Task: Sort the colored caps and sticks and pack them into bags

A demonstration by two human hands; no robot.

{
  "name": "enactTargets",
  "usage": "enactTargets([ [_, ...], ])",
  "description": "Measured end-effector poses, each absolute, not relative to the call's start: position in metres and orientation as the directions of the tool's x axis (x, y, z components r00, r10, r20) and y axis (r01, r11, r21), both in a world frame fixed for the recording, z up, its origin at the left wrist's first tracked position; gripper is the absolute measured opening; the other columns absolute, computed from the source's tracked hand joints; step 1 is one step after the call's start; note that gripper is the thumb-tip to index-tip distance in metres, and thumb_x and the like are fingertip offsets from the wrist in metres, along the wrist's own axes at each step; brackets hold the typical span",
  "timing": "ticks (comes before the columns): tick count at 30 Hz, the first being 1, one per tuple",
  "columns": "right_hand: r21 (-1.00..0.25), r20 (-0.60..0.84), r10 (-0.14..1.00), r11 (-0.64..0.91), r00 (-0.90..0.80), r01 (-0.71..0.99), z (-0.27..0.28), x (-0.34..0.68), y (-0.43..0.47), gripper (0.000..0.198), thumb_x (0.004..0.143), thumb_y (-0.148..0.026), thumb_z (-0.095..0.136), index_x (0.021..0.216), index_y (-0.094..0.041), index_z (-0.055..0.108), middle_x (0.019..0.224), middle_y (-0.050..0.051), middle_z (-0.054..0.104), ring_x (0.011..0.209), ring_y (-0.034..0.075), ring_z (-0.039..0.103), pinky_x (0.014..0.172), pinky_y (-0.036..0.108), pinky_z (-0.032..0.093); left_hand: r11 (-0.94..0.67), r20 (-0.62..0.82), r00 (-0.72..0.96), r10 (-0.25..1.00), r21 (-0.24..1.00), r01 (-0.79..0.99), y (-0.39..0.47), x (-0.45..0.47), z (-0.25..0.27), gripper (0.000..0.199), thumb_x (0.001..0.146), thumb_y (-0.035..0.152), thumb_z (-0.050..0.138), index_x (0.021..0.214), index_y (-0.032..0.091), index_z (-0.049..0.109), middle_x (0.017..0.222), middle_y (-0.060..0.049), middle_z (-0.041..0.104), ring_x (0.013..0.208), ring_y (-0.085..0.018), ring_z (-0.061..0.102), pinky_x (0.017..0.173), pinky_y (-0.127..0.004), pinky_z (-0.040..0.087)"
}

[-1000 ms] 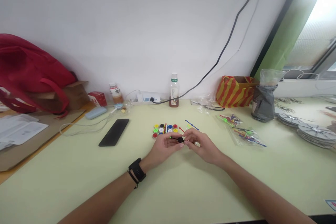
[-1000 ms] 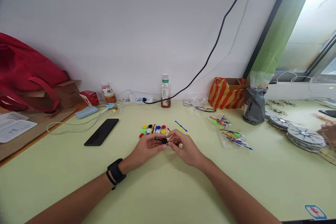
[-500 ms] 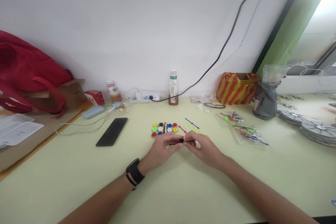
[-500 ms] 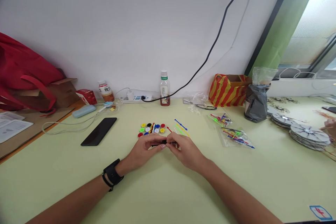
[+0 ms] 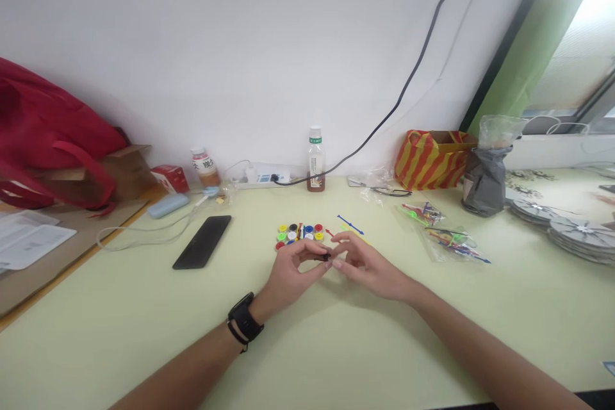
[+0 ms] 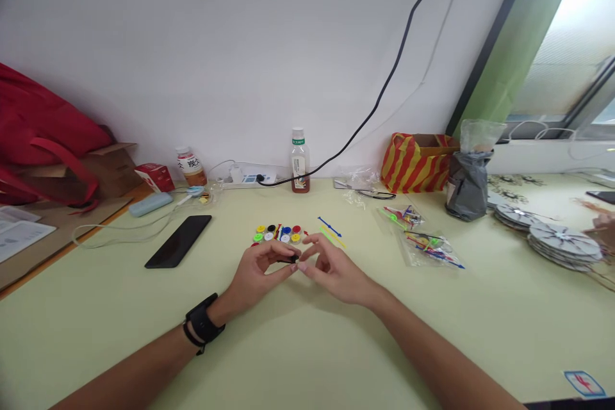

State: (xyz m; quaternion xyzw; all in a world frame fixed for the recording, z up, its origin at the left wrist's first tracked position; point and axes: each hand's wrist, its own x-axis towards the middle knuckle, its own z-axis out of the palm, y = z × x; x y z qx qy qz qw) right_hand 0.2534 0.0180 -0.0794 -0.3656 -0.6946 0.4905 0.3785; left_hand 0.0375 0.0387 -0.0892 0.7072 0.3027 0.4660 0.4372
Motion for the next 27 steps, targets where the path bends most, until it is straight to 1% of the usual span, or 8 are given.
enactTargets([
  [2,-0.974,0.121,0.86,0.199,-0.496,0.107,-0.083,0.255,0.022,0.037,0.098,-0.05,0.061,0.125,-0.026,0.051,0.086,-0.001,0.057,0.067,0.013,0.048,0.061,0.027,0.044,-0.453,0.416,0.359,0.836,0.891,0.023,0.041,0.036,-0.09,0.014,0.082,0.024,0.081,0.091,0.017,0.072,0.102,-0.01,0.077,0.102,-0.025,0.073,0.094,-0.038,0.059],
  [4,-0.976,0.147,0.878,0.204,-0.455,0.078,-0.084,0.257,0.025,0.036,0.097,-0.051,0.061,0.121,-0.025,0.054,0.077,-0.004,0.049,0.065,0.012,0.044,0.059,0.026,0.04,-0.492,0.434,0.37,0.821,0.868,0.073,0.043,0.033,-0.092,0.012,0.083,0.024,0.081,0.09,0.018,0.073,0.104,-0.01,0.078,0.104,-0.025,0.073,0.096,-0.039,0.059],
  [8,-0.975,0.18,0.894,0.217,-0.409,0.046,-0.08,0.262,0.029,0.036,0.095,-0.051,0.065,0.116,-0.023,0.056,0.077,-0.004,0.048,0.066,0.012,0.042,0.06,0.026,0.038,-0.566,0.464,0.398,0.791,0.802,0.189,0.044,0.031,-0.095,0.01,0.084,0.025,0.08,0.091,0.02,0.074,0.107,-0.008,0.079,0.104,-0.025,0.074,0.098,-0.039,0.058],
  [12,-0.976,0.179,0.895,0.215,-0.408,0.044,-0.078,0.263,0.029,0.035,0.094,-0.051,0.066,0.114,-0.023,0.057,0.078,-0.003,0.049,0.067,0.013,0.043,0.06,0.027,0.036,-0.581,0.463,0.414,0.784,0.781,0.227,0.044,0.03,-0.094,0.01,0.086,0.027,0.079,0.091,0.021,0.074,0.102,-0.007,0.079,0.1,-0.024,0.075,0.093,-0.037,0.059],
  [17,-0.975,0.186,0.898,0.22,-0.398,0.04,-0.078,0.262,0.029,0.034,0.094,-0.05,0.066,0.113,-0.022,0.059,0.078,-0.003,0.047,0.067,0.012,0.041,0.06,0.027,0.034,-0.498,0.371,0.466,0.803,0.847,0.185,0.045,0.03,-0.095,0.012,0.087,0.03,0.077,0.089,0.019,0.072,0.095,-0.007,0.078,0.099,-0.024,0.075,0.092,-0.038,0.059],
  [21,-0.972,0.192,0.91,0.228,-0.368,0.056,-0.077,0.26,0.027,0.033,0.095,-0.05,0.065,0.112,-0.022,0.06,0.077,-0.003,0.046,0.066,0.012,0.041,0.06,0.027,0.034,-0.47,0.361,0.465,0.808,0.871,0.141,0.042,0.033,-0.094,0.013,0.087,0.029,0.077,0.089,0.018,0.07,0.096,-0.008,0.076,0.098,-0.023,0.073,0.093,-0.038,0.059],
  [24,-0.968,0.21,0.917,0.243,-0.339,0.056,-0.077,0.258,0.027,0.032,0.096,-0.05,0.063,0.112,-0.022,0.061,0.079,-0.002,0.048,0.067,0.013,0.043,0.062,0.028,0.037,-0.434,0.364,0.455,0.813,0.899,0.056,0.038,0.036,-0.091,0.016,0.085,0.027,0.08,0.091,0.017,0.068,0.103,-0.009,0.073,0.101,-0.023,0.071,0.092,-0.038,0.06],
  [27,-0.969,0.227,0.921,0.247,-0.315,0.024,-0.079,0.255,0.028,0.032,0.097,-0.051,0.062,0.111,-0.022,0.061,0.083,0.0,0.052,0.068,0.013,0.047,0.063,0.029,0.042,-0.368,0.33,0.491,0.806,0.929,-0.021,0.035,0.037,-0.087,0.015,0.088,0.028,0.077,0.091,0.016,0.068,0.115,-0.012,0.07,0.112,-0.025,0.068,0.096,-0.038,0.059],
])
